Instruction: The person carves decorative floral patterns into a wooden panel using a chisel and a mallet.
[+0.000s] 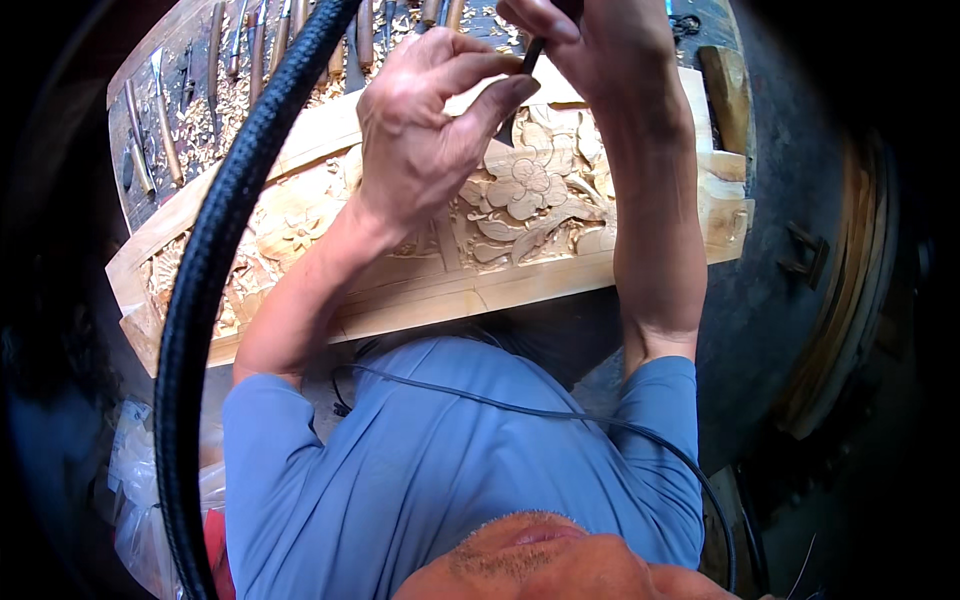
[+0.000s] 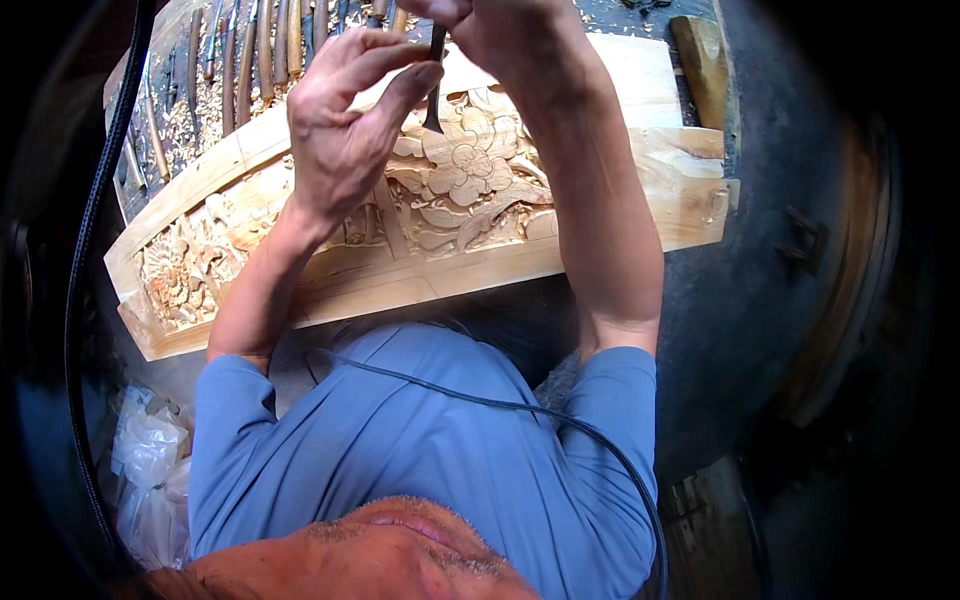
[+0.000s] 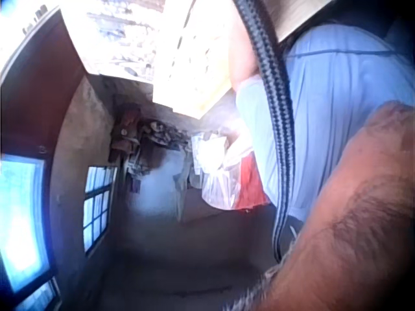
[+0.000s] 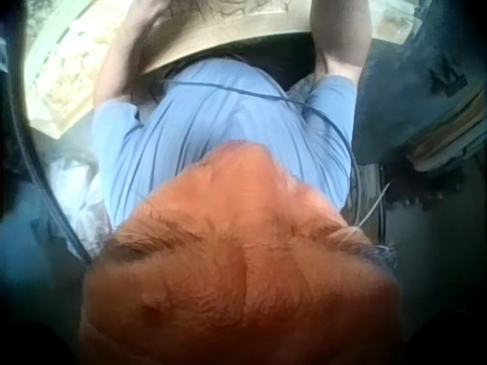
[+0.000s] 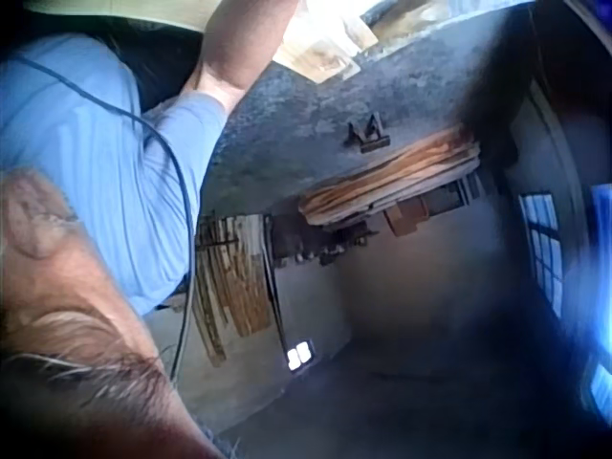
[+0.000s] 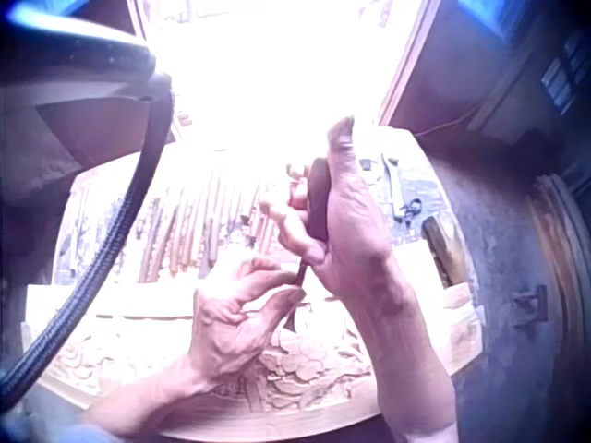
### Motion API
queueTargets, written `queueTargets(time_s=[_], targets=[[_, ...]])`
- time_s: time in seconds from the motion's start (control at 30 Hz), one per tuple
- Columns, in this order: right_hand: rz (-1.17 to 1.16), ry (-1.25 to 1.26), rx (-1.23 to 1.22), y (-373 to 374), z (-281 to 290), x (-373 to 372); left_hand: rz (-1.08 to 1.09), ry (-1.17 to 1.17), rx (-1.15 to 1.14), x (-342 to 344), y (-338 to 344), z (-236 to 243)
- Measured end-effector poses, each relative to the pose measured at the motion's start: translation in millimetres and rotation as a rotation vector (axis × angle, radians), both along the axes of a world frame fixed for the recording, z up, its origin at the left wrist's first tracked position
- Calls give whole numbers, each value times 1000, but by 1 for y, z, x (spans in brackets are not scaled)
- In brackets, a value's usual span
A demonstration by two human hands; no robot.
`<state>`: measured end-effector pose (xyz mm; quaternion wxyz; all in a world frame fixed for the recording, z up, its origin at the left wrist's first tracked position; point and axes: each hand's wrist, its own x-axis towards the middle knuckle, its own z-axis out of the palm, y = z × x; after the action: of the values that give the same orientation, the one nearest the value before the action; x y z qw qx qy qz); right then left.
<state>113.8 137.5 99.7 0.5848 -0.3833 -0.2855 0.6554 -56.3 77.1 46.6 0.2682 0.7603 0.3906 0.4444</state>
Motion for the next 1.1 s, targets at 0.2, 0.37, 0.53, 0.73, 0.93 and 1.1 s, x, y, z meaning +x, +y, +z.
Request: queueTargets(time_s=[0.2, 0.37, 0.53, 0.73, 0.93, 1.1], targets=[[104, 280, -68, 18, -51, 14, -36, -127, -154, 7, 12, -33], [273, 341, -17, 34, -73, 28, -38, -76, -120, 6, 13, -36], [289, 388, -30, 31, -81, 41, -75, -32, -155, 11, 14, -37], [336, 413, -11, 36, -88, 38, -114, -58, -260, 11, 14, -35], [305, 359, -92, 31, -87, 46, -123, -54, -251, 11, 13, -38], [288, 336, -81, 18, -77, 52, -155, 50, -129, 7, 15, -37]])
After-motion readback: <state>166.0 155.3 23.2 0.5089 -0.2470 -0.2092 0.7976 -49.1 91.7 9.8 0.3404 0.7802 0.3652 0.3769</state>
